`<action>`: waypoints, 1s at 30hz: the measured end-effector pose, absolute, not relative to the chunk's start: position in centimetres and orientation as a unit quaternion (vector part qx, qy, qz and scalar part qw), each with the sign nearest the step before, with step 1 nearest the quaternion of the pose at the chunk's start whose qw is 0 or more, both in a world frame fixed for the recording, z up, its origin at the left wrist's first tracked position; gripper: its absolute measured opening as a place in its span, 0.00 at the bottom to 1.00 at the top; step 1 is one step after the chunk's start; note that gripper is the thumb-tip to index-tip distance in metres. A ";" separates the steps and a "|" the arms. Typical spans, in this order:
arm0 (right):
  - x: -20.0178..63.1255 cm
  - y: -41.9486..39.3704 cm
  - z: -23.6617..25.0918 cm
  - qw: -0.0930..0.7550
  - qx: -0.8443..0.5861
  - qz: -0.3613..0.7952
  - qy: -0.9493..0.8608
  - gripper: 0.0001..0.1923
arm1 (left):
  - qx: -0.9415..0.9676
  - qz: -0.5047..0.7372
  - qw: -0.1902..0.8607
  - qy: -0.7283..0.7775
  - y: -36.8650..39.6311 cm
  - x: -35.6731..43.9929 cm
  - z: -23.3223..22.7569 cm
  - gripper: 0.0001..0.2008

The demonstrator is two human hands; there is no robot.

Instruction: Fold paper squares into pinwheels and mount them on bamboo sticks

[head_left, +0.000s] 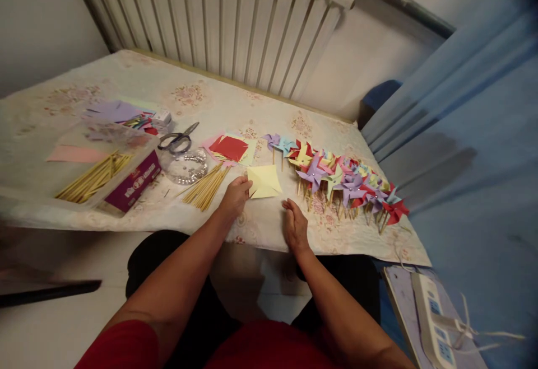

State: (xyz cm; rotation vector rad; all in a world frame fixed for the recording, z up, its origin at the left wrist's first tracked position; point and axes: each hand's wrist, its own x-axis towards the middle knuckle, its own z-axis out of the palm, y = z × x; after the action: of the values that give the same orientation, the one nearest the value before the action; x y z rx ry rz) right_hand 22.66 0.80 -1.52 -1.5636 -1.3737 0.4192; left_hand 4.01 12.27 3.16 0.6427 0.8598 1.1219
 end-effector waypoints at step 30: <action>20.2 6.7 3.4 0.572 -0.505 0.537 -0.359 0.20 | 0.350 0.429 0.746 0.370 12.7 4.2 2.5 0.05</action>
State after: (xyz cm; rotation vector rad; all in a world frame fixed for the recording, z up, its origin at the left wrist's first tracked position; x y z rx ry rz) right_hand 20.21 6.70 3.37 -1.1850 -0.8419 1.2592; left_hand 4.20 12.68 2.52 0.7650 0.8105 0.9380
